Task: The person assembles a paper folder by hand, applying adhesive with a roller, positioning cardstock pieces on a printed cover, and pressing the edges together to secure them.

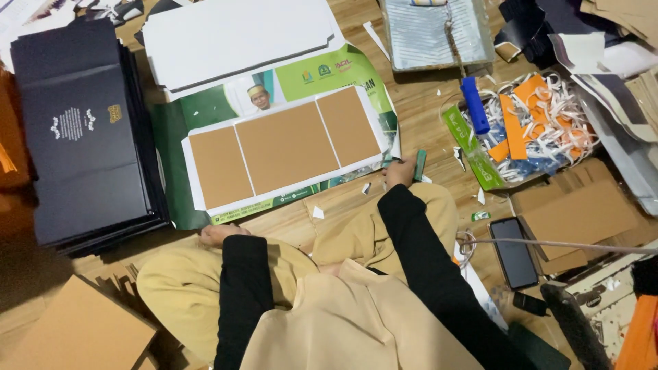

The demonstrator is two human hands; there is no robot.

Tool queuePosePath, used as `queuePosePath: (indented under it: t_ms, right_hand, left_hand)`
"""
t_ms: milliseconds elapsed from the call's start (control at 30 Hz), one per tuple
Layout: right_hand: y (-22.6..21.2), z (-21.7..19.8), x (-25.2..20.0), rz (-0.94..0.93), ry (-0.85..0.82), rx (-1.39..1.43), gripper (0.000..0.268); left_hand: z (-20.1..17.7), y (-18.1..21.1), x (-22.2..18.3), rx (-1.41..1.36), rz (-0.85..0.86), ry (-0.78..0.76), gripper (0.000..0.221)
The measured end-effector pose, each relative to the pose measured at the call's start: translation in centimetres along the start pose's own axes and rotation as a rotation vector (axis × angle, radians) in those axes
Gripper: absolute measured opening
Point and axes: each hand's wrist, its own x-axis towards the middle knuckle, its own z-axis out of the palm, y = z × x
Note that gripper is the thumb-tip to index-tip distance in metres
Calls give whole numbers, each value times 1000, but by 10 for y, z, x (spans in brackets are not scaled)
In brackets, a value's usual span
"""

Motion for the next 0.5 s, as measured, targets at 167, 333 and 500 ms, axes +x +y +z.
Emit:
queuePosePath:
  t_ms: [167, 333, 500]
  right_hand:
    - [-26, -17, -26, -48, -49, -152, 47]
    - [-12, -14, -14, -90, -162, -276, 50]
    - [-16, -17, -20, -103, -209, -347, 61]
  left_hand:
    - [1, 6, -17, -41, 4, -2, 44]
    - [1, -48, 58, -43, 177, -75, 46]
    - [-15, 14, -54, 266, 429, -198, 49]
